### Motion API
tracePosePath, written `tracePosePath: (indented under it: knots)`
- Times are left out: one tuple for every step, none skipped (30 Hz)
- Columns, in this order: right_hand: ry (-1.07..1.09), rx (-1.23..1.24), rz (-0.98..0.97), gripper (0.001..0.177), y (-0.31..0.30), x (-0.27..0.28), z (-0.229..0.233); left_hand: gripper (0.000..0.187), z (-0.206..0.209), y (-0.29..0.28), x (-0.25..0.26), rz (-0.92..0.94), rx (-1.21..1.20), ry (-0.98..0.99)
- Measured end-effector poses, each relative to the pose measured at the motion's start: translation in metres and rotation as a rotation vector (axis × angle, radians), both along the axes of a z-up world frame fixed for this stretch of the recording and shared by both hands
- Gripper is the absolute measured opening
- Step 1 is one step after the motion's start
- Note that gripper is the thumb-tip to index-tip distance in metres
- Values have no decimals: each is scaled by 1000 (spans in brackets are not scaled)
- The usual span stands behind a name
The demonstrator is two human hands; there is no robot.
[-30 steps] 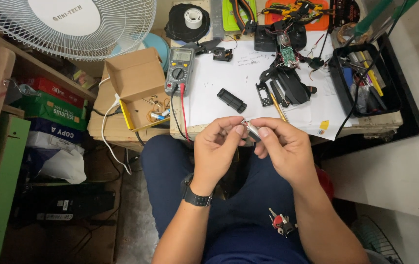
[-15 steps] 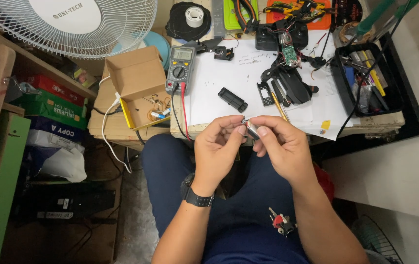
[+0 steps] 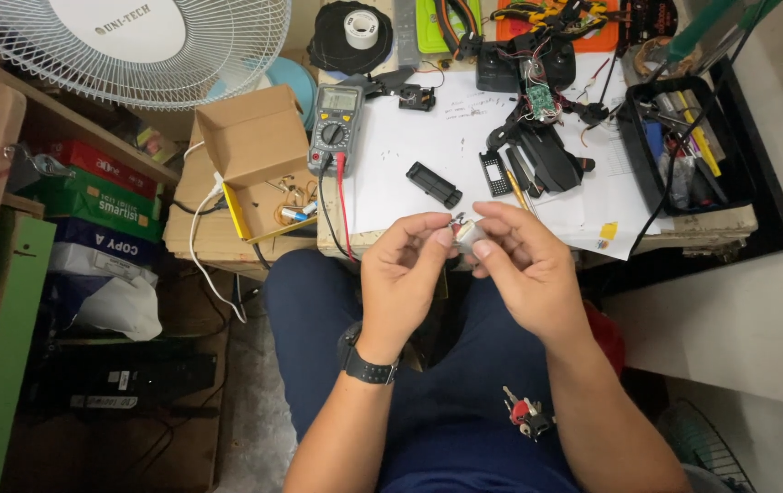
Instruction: The person disassembles a small black electronic device, removes a battery, and uses a multimeter to test the battery's voltage. They also briefly handle a smartphone and a pencil during the process.
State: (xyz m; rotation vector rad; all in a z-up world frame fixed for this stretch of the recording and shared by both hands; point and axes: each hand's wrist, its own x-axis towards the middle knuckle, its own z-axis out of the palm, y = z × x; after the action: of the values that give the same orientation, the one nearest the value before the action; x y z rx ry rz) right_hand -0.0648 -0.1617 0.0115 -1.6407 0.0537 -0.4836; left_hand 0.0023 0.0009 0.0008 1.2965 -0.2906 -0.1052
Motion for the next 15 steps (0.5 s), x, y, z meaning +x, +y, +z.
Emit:
tracePosePath:
  knots:
    - [0,0,-1,40,-1,1,-1,22,2,-1,0,-1,0,0]
    - [15,7,4,40,-1,2,-2,21,3,-1,0,1,-2,7]
    - [29,15,10,40,-2,3,-3,21,5,-1,0,3,-3,13]
    - [29,15,10,40,-1,3,-5,21,5,-1,1,3,-3,13]
    - [36,24,18,39,-1,3,-8,21,4,-2,1,5,0,13]
    - [43,33,26,38,0,4,-10,21,2,-2,1,7,4,14]
    - [44,33,27,38,0,4,-10,21,1,-2,1,7,4,15]
    - [41,32,29,37,0,4,-9,21,0,-2,1,6,-6,16]
    - [36,31,31,36,0,5,-8,21,-1,-2,1,5,-16,18]
    - [37,32,31,36,0,5,-9,21,-1,-1,1,5,-15,19]
    - [37,26,33,35,0,5,-9,21,0,-1,1,8,-21,22]
    - [36,20,35,35,0,5,-10,21,0,-1,1,10,-28,26]
    - [37,20,34,35,0,5,-10,21,0,-1,1,9,-27,27]
    - [37,11,32,33,-1,6,-11,21,-1,-1,2,10,-30,25]
    - [38,2,30,31,-1,6,-11,21,-1,-2,2,11,-32,23]
